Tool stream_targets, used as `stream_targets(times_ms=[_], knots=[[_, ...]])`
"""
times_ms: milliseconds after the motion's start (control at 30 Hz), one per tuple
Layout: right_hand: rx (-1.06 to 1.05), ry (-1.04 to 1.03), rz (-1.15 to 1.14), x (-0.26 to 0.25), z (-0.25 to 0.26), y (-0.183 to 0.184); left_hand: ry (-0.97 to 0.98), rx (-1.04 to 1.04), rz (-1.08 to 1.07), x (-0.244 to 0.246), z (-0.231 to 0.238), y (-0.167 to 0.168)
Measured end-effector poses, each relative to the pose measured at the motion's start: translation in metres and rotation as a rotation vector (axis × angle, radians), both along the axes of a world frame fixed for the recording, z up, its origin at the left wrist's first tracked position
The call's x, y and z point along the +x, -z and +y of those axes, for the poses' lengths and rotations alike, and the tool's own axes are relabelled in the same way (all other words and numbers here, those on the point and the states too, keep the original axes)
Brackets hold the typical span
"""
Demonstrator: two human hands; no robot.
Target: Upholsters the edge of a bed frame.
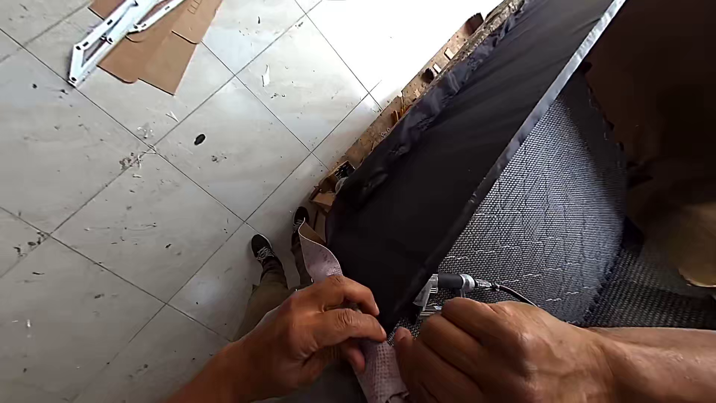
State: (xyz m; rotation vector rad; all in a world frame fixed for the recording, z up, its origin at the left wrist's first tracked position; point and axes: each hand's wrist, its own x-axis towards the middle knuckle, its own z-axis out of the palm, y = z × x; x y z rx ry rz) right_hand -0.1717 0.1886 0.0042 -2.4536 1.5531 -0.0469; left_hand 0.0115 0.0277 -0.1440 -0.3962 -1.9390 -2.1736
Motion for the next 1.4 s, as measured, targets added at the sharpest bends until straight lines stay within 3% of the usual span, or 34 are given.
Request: stream_targets(times_ms=[233,567,733,867,1000,1067,1233,1333,1400], knots=[[0.007,0.169,-0.120,-0.014,-0.009,-0.021,0.003,0.092,-0.009,-0.004,0.004,0.007],[0.111,0.071,-0.354,-0.006,-0.038,-0.011,0.140,0.016,-0.071,-0.018,-0.001,-0.004],[0.056,0.115,-0.324,0.002,-0.018,-0.004,0.223,0.042,-0.024,-0.023,0.000,-0.009],[0.109,0.091,-0.181,0.002,-0.017,-0.012,0.148,-0.033,0.016,-0.026,0.008,-0.015],[0.145,0.034,0.001,0.009,-0.021,-0.023,0.130,-0.234,-0.086,-0.023,0.008,-0.022],[0.132,-0.033,0.009,0.008,-0.018,-0.027,0.112,-0.264,-0.118,-0.024,0.008,-0.024],[0.059,-0.050,-0.043,0.004,-0.012,-0.022,-0.232,-0.183,-0.076,0.004,0.006,-0.031],[0.026,-0.056,-0.080,0.004,-0.006,-0.016,-0.165,-0.128,0.000,0.030,0.007,-0.041],[0.017,-0.043,-0.101,0.004,-0.002,-0.014,-0.239,-0.167,0.010,0.035,0.018,-0.044]])
